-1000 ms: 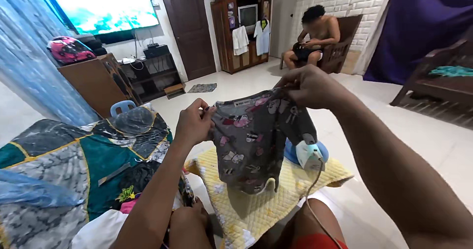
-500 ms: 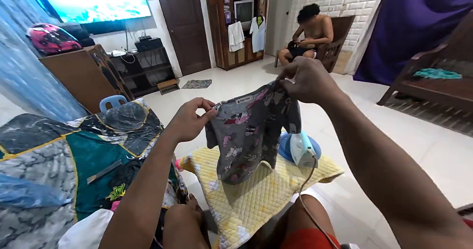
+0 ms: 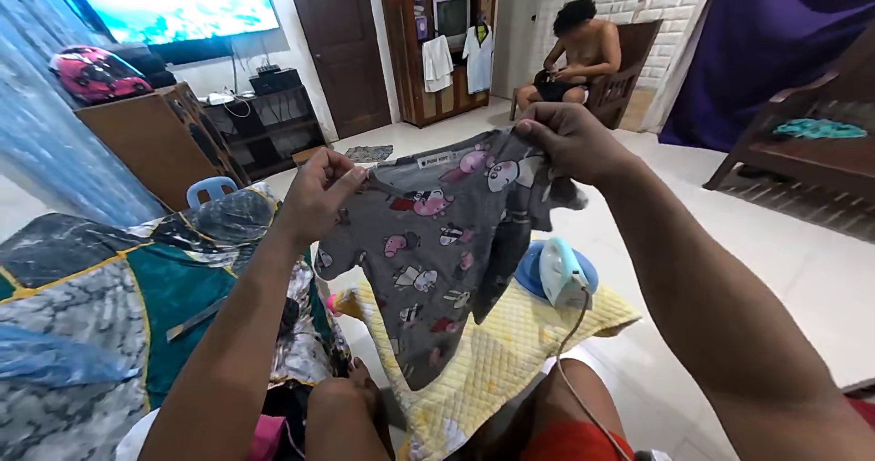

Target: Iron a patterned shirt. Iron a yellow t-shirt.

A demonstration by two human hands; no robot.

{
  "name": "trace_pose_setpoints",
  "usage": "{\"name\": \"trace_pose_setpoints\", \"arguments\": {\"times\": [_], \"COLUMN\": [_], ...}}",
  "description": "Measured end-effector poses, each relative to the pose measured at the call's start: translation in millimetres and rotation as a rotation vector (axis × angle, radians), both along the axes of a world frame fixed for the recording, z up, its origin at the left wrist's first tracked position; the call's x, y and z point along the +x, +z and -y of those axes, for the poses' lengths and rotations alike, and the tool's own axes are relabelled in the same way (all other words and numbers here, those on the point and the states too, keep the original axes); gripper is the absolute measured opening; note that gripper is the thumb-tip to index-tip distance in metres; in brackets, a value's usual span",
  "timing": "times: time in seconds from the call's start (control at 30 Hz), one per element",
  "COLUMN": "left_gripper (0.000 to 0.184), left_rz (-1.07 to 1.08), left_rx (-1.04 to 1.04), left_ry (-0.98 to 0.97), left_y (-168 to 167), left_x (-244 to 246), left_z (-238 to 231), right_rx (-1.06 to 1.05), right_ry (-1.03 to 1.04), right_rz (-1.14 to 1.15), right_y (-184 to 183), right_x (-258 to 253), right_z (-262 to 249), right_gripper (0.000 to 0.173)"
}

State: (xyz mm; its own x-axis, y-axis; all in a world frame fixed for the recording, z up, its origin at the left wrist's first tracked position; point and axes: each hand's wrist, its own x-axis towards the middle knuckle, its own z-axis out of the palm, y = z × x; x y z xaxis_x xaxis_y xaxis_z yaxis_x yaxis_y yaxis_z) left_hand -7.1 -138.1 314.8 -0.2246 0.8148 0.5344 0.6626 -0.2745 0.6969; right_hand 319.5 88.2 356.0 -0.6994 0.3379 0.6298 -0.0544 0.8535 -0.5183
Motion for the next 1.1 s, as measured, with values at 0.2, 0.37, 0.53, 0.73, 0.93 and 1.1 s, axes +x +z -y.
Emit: {"name": "trace_pose_setpoints", "arguments": {"times": [0.2, 0.37, 0.53, 0.73, 0.93, 1.1], "left_gripper": [0.018, 0.019, 0.024, 0.024, 0.019, 0.018], "left_rz": [-0.23, -0.496, -0.37, 0.062, -0.048, -0.048], "left_rx": [-0.114, -0.15, -0.225, -0.125, -0.006, 0.043], "left_ry": [0.024, 0.276, 0.5, 0.334, 0.126, -0.199], "left_y": [13, 16, 23, 27, 18, 5], "left_x": [-2, 2, 28, 48, 46, 36], "left_z": [0, -4, -1, 0, -2, -7], "right_rx": [0.066, 0.281, 0.448, 0.212, 0.015, 0.034], "right_ry": [0.084, -0.035, -0.43, -0.515, -0.446, -0.281], "right_rz": [0.192, 0.362, 0.381, 0.169, -0.029, -0.055], "right_y": [16, 16, 17, 23, 12, 3], "right_x": [7, 3, -4, -7, -3, 7], "right_z": [-3, 6, 27, 59, 54, 47], "right_gripper": [0.02, 0.013, 0.015, 0.019, 0.018, 0.015]}}
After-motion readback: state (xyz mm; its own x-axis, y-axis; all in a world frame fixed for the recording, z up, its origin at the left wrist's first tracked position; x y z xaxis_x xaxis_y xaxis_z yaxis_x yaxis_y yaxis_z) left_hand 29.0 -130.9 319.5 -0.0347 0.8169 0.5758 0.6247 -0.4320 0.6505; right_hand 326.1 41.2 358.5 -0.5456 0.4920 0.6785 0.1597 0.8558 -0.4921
